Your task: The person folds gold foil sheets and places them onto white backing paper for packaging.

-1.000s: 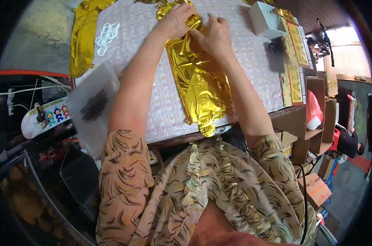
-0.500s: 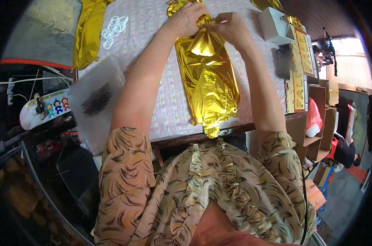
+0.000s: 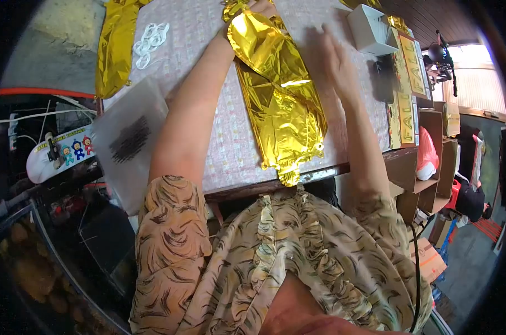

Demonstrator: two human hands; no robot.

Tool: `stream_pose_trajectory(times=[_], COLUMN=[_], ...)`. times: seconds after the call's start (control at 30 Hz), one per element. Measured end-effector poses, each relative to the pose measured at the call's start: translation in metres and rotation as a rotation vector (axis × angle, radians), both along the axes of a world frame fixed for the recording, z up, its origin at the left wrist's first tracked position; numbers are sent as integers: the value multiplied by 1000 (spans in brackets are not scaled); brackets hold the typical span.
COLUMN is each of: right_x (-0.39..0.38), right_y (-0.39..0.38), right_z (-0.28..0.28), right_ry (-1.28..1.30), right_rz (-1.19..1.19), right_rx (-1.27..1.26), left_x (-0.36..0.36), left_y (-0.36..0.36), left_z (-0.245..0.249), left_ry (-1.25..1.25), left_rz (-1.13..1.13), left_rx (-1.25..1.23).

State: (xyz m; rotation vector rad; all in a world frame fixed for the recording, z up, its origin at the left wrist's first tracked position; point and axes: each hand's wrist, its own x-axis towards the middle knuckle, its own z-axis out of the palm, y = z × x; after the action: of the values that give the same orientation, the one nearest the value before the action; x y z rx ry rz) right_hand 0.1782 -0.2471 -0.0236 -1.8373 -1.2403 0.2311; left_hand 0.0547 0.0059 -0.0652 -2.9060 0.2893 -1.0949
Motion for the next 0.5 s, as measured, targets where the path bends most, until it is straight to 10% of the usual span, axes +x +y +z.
stream_pose_trajectory(times=[0.2, 0.33, 0.4, 0.5], right_x=[-67, -93, -98, -104], right_y=[-18, -11, -7, -5], right_z=[-7, -5, -8, -9], right_ry=[-331, -409, -482, -568], right_rz=[-15, -19, -35, -60], right_rx=[-257, -313, -323, -324], left_x=[-4, 4, 27, 15], left_y=[-13, -6, 7, 7], left_z=[4, -2, -34, -28], left_ry=[15, 81, 7, 221], left_rz=[-103, 12, -624, -155], left_rx=[-431, 12, -587, -378])
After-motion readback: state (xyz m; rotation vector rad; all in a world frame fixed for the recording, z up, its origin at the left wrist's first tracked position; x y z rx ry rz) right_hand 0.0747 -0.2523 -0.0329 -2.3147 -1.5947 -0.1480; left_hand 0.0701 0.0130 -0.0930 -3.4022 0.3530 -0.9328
